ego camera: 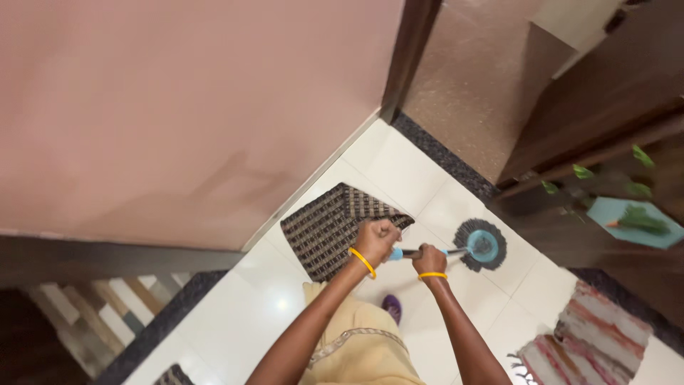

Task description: The person mops a tiled floor using a spin mop, moves small patterned rugs out of the way, and cleans the floor area across a doorway.

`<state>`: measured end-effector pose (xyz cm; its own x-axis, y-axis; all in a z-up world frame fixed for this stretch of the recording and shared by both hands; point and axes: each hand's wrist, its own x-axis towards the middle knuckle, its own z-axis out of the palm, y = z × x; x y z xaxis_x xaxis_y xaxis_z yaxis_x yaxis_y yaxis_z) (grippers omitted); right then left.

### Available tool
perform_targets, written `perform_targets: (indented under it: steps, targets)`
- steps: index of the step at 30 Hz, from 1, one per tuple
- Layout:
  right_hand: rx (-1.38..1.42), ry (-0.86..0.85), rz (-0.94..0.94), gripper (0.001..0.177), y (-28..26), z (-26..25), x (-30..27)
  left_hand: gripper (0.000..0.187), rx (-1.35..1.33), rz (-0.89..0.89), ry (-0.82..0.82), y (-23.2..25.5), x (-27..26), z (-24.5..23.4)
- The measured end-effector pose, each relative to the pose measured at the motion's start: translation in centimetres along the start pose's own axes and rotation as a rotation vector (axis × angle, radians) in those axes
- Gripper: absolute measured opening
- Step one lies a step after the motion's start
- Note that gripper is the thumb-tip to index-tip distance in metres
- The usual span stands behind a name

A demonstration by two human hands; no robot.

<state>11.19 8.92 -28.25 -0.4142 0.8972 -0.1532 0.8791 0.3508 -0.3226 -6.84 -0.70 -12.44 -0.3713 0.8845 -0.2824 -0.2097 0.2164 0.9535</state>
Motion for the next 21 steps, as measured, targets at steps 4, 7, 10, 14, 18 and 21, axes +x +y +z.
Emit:
perform_targets:
  steps: [4,7,10,14,18,21]
  targets:
    - [0.014,0.028,0.106,0.017,2.4,-1.0,-3.1,0.026,-0.028,-0.013,-0.142,0.2,-0.8,2.6]
    - [0.021,0.035,0.166,0.020,4.6,-1.2,-5.1,0.027,0.020,-0.026,-0.189,0.7,-0.8,4.5]
    - [0.026,0.037,0.204,0.025,6.1,-1.1,-6.3,0.026,-0.036,-0.071,-0.256,1.9,-1.4,6.1]
    - [-0.009,-0.052,0.253,0.034,7.4,-0.3,-6.9,0.027,0.029,-0.009,-0.260,4.2,-2.7,7.2]
    - [0.023,0.108,0.147,0.025,7.5,-0.6,-7.1,0.024,0.092,0.113,-0.220,7.5,-3.7,8.3]
    - [0.074,0.154,0.130,0.024,6.0,-1.2,-5.4,0.023,0.161,0.207,-0.164,9.6,-4.2,7.7]
